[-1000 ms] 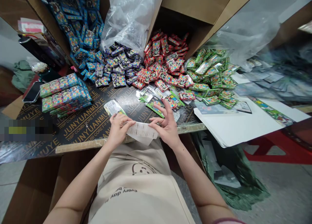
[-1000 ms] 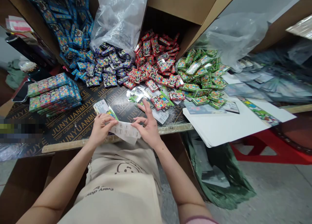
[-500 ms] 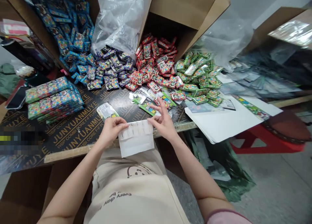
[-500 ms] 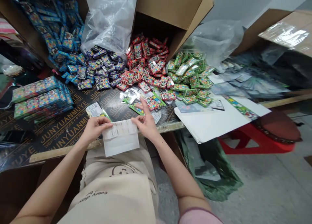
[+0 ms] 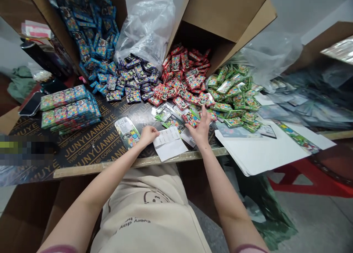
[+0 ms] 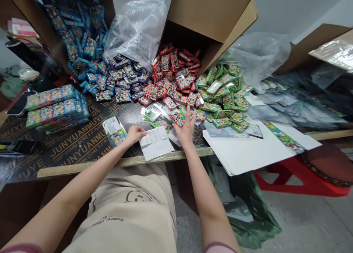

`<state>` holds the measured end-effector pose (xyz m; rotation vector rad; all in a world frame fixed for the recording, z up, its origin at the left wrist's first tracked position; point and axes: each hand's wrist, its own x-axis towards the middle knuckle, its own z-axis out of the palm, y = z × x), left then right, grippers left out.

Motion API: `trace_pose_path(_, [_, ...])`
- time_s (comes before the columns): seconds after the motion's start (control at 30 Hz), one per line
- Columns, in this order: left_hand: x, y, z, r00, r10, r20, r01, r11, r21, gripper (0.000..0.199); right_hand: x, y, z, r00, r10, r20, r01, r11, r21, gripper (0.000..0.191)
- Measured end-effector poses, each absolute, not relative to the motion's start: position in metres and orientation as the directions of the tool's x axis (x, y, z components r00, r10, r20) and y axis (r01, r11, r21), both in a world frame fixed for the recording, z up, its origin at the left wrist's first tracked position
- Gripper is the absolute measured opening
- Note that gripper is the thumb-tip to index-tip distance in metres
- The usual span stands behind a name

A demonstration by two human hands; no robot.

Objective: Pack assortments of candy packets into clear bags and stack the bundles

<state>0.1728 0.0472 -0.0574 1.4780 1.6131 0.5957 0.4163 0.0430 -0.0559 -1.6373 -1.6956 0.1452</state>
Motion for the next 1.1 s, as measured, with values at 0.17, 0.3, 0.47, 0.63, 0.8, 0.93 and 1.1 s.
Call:
trace_pose_path(0.17, [0.189,0.042,-0.057,0.037,0.969,-0.244,0.721,0.143,0.678,0.01,0.387,0.011,-0.06,0.015,0.918,0.397,0.755,0.25,-0.607,0.092])
trace_pose_path(0.3, [0.181,0.035,-0.045,0.07,0.987,-0.148,0.798,0.034,0.602,0.019,0.371,-0.005,-0.083,-0.028,0.944,0.328,0.791,0.221,-0.571,0.086])
trace_pose_path(0.47, [0.101,0.05,-0.035,-0.108,0.979,0.173,0.95,0.051,0.309,0.051,0.374,0.0,-0.082,-0.009,0.902,0.431,0.772,0.28,-0.571,0.097])
trace_pose_path(0.63, [0.036,0.064,-0.045,-0.154,0.987,-0.052,0.906,0.163,0.39,0.045,0.351,-0.001,-0.033,0.17,0.806,0.567,0.711,0.298,-0.637,0.085])
trace_pose_path(0.8, [0.041,0.064,-0.044,-0.182,0.981,0.062,0.817,0.116,0.565,0.036,0.313,0.007,0.014,0.093,0.822,0.562,0.521,0.441,-0.731,0.069])
trace_pose_path(0.93, [0.051,0.062,-0.021,-0.025,0.975,0.221,0.729,-0.134,0.672,0.024,0.29,0.027,0.016,0.032,0.864,0.502,0.41,0.447,-0.795,0.083])
trace_pose_path(1.1, [0.068,0.042,0.017,0.158,0.867,0.473,0.543,-0.476,0.692,0.042,0.258,0.056,0.001,0.08,0.924,0.374,0.089,0.367,-0.926,0.088])
